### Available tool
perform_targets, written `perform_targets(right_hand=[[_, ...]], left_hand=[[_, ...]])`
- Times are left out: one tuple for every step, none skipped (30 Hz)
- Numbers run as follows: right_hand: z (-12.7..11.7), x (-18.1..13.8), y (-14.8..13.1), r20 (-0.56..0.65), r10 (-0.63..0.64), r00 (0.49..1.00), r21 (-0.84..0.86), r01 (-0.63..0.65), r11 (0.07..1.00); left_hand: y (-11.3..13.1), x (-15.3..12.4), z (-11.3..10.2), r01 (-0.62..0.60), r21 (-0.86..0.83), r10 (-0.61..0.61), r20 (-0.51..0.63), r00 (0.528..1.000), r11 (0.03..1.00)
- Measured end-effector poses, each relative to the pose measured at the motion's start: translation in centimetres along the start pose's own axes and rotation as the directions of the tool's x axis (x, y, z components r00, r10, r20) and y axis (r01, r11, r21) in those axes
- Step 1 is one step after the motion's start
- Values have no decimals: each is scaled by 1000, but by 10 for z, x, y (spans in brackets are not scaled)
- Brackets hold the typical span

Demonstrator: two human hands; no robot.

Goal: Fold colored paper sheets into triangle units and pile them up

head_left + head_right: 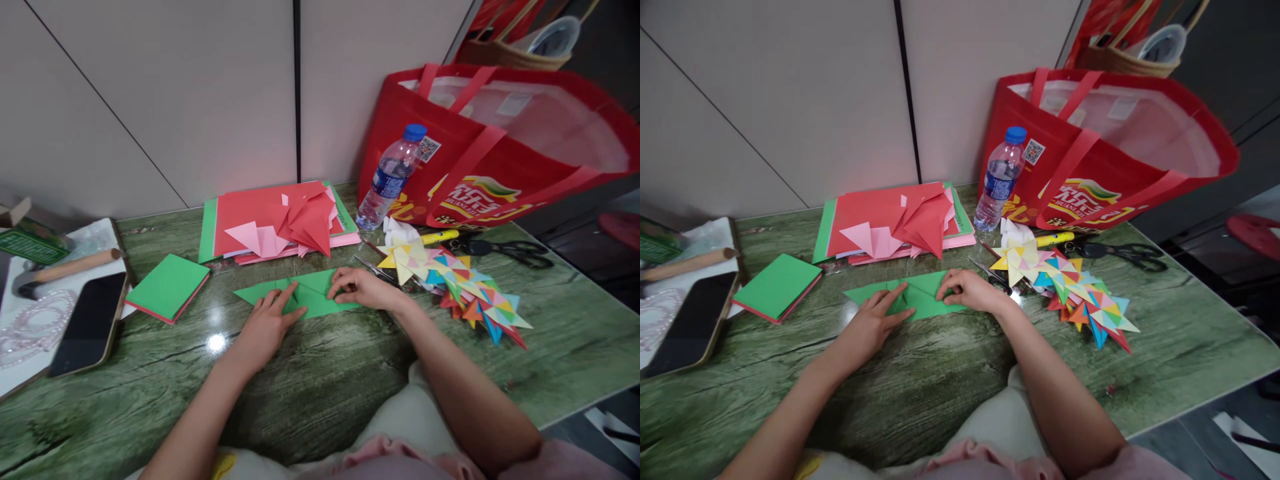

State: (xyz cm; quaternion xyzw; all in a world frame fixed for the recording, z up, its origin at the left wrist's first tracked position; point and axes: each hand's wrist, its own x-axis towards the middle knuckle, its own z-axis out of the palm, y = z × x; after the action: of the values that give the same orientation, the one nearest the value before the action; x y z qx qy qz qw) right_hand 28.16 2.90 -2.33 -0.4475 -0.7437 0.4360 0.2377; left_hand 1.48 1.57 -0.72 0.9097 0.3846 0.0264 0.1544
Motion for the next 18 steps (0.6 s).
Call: perform_targets(right_hand=[[-1,0,0,8,-2,1000,-2,2,1000],[-1,0,0,13,-3,1000,-5,4,1000],[-2,-1,0,18,-4,1000,-7,4,1000],[-2,-1,-1,24,-5,1000,-10,5,1000],[-3,-1,-1,30,-6,1000,-12,6,1000],[-4,-1,-2,37,-9,999,-13,9,1000],[-4,-1,-2,45,-13,999,-16,13,1000],[-4,-1,-3,52,-16,999,-19,17,1000],[-5,-1,-3,56,-18,998,-21,19,1000],[-5,-1,-4,57,-18,998,-23,19,1000],[-4,-1,-4,57,-16,998,-23,17,1000],[-4,-1,-4,54,-11,998,-24,12,1000],[-4,-1,-4,49,-5,999,-26,7,1000],[-3,-1,-4,42,0,999,-28,2,1000],[-3,-1,-4,37,3,999,-31,-2,1000],[-3,-1,-4,33,5,999,-34,-3,999],[-3,-1,-4,31,5,1000,-37,-4,999],[-3,-1,-4,31,5,1000,-39,-4,999]], left_hand=[[0,0,1,1,-3,-1,-2,1000,1000],[-1,0,1,3,-3,-3,-2,1000,1000],[-1,-1,2,4,-4,-4,-2,1000,1000],[-1,-1,2,5,-6,-5,-5,1000,1000],[-1,-1,2,4,-10,-4,-9,1000,1000],[0,-1,2,2,-15,-2,-14,1000,1000],[0,-1,1,-1,-18,0,-19,1000,1000],[0,-1,1,-3,-18,3,-21,1000,1000],[0,-1,1,-5,-13,5,-17,1000,1000],[0,-1,1,-6,-4,6,-11,1000,1000],[0,0,0,-7,6,7,-5,1000,1000],[0,0,0,-8,14,8,-1,1000,1000],[0,0,0,-7,17,7,-2,1000,1000],[0,0,1,-5,14,5,-6,1000,1000],[0,0,1,-3,5,3,-12,1000,1000],[0,0,1,-1,-6,1,-18,1000,1000],[1,-1,1,1,-17,-2,-22,1000,1000],[1,-1,1,1,-25,-1,-24,1000,1000]])
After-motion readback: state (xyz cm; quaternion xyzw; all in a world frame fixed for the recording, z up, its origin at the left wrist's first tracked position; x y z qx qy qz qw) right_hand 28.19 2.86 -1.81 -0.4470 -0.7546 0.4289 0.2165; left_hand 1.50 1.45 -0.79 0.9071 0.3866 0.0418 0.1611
